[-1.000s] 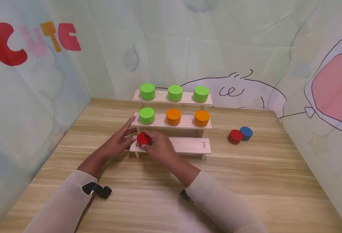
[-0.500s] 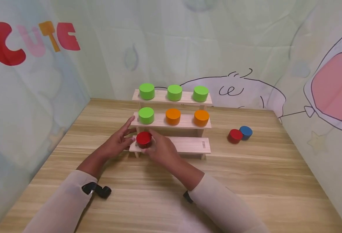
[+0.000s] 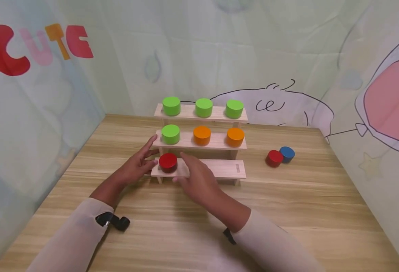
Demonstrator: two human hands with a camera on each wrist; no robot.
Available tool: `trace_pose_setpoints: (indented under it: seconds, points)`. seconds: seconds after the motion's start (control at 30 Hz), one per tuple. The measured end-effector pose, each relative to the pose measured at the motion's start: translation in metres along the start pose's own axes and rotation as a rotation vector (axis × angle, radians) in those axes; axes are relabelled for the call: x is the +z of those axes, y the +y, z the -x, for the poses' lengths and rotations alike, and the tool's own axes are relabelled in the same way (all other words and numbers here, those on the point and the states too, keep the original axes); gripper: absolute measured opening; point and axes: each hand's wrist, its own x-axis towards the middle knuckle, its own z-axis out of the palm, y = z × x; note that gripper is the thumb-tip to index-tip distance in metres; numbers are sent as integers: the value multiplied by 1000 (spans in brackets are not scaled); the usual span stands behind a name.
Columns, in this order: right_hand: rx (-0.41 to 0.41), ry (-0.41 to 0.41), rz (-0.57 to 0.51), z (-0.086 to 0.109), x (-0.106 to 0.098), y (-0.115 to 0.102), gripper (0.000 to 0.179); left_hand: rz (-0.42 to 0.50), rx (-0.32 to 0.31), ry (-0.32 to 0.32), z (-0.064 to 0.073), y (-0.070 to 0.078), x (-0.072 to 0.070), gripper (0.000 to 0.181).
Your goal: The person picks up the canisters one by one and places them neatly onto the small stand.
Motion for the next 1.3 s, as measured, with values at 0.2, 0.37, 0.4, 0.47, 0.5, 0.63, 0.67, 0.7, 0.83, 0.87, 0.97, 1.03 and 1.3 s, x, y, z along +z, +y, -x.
trace_pose_setpoints:
  seconds: [0.2, 0.37, 0.4, 0.47, 0.5, 0.63, 0.67, 0.7, 0.83, 0.87, 0.97, 1.03, 1.3]
  points:
    - [-13, 20, 27, 13, -14, -4, 80, 1, 5, 1, 0, 0, 0, 96]
    - [-90, 87, 41, 23, -31, -1, 76, -7, 12, 1, -1, -1, 0, 96]
    - [-101, 99, 38, 25, -35, 0, 76, -8, 13, 0, -1, -1, 0, 96]
    - [-108, 120, 28, 28, -43, 2, 75, -10, 13, -2, -2, -1, 0, 96]
    - [-106, 128, 26, 29, -46, 3, 75, -10, 11, -1, -1, -1, -1, 96]
    - [-82, 145, 9, 35, -62, 6, 76, -10, 8, 1, -1, 0, -1, 96]
    - [-79, 149, 8, 36, -66, 7, 75, -9, 6, 1, -1, 0, -1, 96]
    - [-76, 154, 3, 38, -69, 8, 76, -10, 5, 1, -1, 0, 0, 96]
    - [-69, 182, -14, 42, -82, 13, 77, -15, 4, 0, 0, 0, 0, 96]
    - [-65, 192, -17, 43, -85, 14, 77, -16, 4, 1, 0, 0, 0, 96]
    - [-36, 216, -35, 44, -94, 17, 79, -21, 0, 3, 0, 0, 0, 96]
    - [-10, 228, -46, 45, -99, 19, 79, -20, -2, 3, 0, 0, 0, 96]
    - [32, 278, -40, 43, -115, 39, 75, -17, 1, 1, -1, -2, 0, 96]
